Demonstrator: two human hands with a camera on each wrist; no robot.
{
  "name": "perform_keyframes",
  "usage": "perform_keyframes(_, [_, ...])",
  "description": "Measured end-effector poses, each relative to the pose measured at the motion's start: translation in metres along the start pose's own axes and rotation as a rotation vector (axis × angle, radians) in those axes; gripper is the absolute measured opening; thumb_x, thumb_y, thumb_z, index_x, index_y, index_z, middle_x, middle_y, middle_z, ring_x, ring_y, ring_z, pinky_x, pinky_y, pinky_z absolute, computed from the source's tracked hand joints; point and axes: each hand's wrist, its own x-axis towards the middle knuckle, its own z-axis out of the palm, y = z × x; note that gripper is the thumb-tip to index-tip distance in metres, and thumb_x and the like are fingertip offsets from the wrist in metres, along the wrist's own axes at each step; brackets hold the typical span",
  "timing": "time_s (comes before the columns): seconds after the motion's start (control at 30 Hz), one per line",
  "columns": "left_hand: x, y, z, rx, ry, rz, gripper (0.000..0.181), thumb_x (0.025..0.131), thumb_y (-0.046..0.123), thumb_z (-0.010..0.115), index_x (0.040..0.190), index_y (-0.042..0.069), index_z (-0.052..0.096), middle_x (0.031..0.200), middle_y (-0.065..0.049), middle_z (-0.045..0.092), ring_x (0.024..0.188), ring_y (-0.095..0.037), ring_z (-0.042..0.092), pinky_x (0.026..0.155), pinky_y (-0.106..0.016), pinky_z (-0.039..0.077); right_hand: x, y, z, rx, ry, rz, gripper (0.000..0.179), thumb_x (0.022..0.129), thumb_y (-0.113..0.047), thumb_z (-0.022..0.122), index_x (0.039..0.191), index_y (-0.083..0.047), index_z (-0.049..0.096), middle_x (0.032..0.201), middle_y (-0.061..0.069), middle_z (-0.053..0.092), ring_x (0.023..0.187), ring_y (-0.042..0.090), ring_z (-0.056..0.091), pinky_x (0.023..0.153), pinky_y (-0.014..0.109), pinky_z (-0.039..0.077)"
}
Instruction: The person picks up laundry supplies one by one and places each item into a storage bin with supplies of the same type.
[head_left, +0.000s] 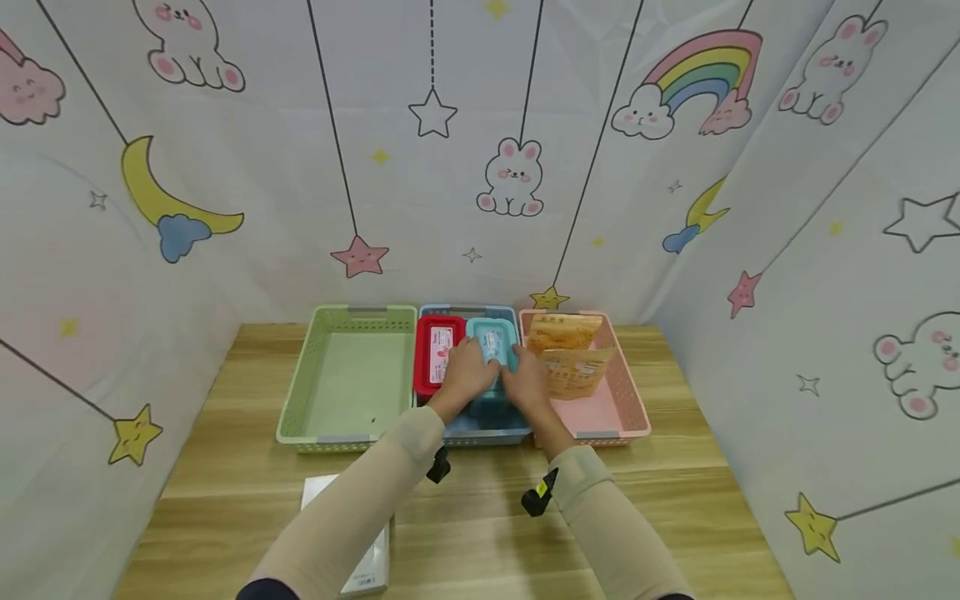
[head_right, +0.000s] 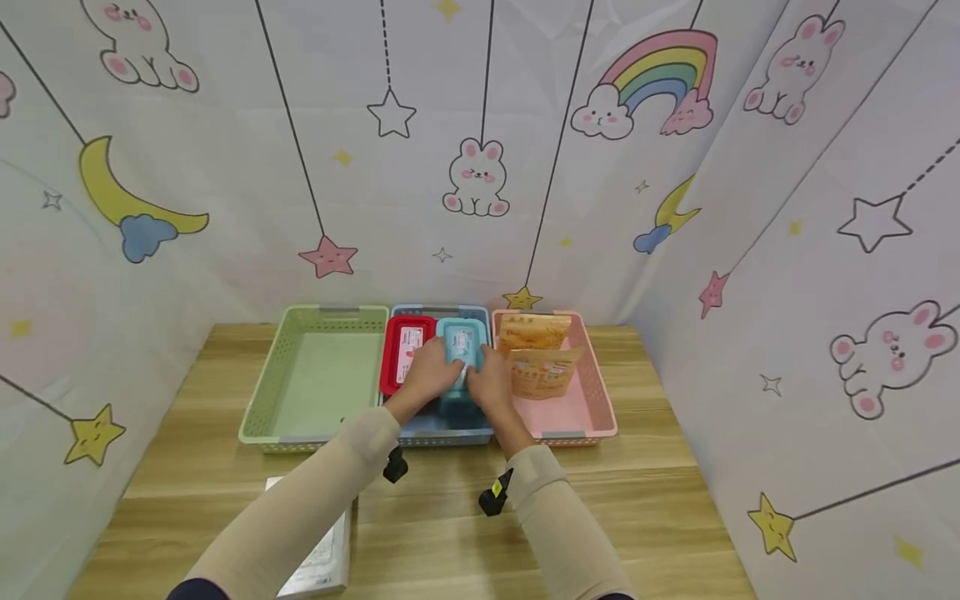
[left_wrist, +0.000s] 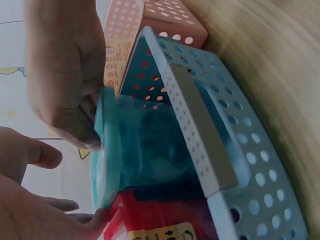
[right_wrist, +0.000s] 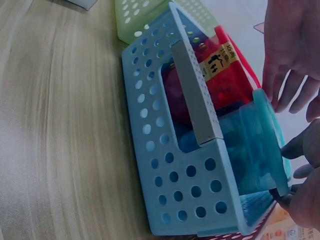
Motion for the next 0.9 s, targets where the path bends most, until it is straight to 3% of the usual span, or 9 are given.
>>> perform_keyframes(0.1, [0.001,0.002,0.004,-0.071,0.015,-0.008,0.062,0.099,0.019,0.068,0.150,-0.011,0.048,0.146,-0.026,0.056,0.129,-0.040,0.055,0.111,-0.053,0.048,-0.001,-0.003,-0.003,-0.010,0.009,0.012,0.051,0.098,-0.012,0.074,0.143,0.005,0.061,0.143,0.025,0.063,0.134,0.042,0.058,0.112,0.054,0.046])
perform_keyframes(0.2, [0.002,0.004,0.005,-0.070,0.015,-0.001,0.058,0.100,0.020,0.066,0.146,-0.012,0.050,0.141,-0.025,0.058,0.123,-0.039,0.059,0.106,-0.052,0.052,-0.001,-0.007,-0.006,-0.027,0.005,-0.043,0.052,0.095,-0.010,0.072,0.144,0.003,0.061,0.140,0.025,0.065,0.131,0.044,0.059,0.110,0.055,0.047])
perform_keyframes(0.37, [0.006,0.004,0.003,0.040,-0.016,0.075,0.047,0.104,0.018,0.057,0.137,-0.016,0.056,0.138,-0.029,0.059,0.125,-0.043,0.058,0.109,-0.054,0.048,0.000,-0.014,-0.007,-0.100,-0.042,-0.206,0.054,0.093,-0.009,0.068,0.145,0.005,0.059,0.143,0.027,0.061,0.132,0.045,0.058,0.111,0.057,0.046])
perform_keyframes(0.6, [0.006,-0.005,0.008,0.146,-0.109,0.167,0.055,0.107,0.019,0.048,0.151,-0.014,0.047,0.159,-0.030,0.044,0.149,-0.043,0.041,0.123,-0.052,0.033,-0.008,-0.003,-0.006,-0.267,-0.153,-0.336,0.060,0.091,-0.011,0.069,0.146,0.006,0.057,0.152,0.028,0.053,0.144,0.046,0.047,0.118,0.058,0.038])
perform_keyframes(0.8, [0.006,-0.007,0.007,0.319,-0.140,0.197,0.051,0.106,0.017,0.048,0.149,-0.010,0.052,0.161,-0.026,0.043,0.149,-0.040,0.042,0.121,-0.051,0.037,-0.009,0.008,-0.005,-0.285,-0.243,-0.380,0.073,0.089,-0.018,0.077,0.153,0.003,0.050,0.162,0.029,0.041,0.154,0.047,0.032,0.120,0.065,0.031])
perform_keyframes(0.9, [0.008,-0.008,0.005,0.334,-0.146,0.200,0.050,0.105,0.016,0.050,0.149,-0.009,0.053,0.161,-0.024,0.044,0.149,-0.039,0.042,0.120,-0.050,0.038,-0.009,0.009,-0.004,-0.269,-0.267,-0.378,0.079,0.091,-0.025,0.080,0.157,0.002,0.046,0.165,0.029,0.035,0.156,0.047,0.026,0.121,0.066,0.028])
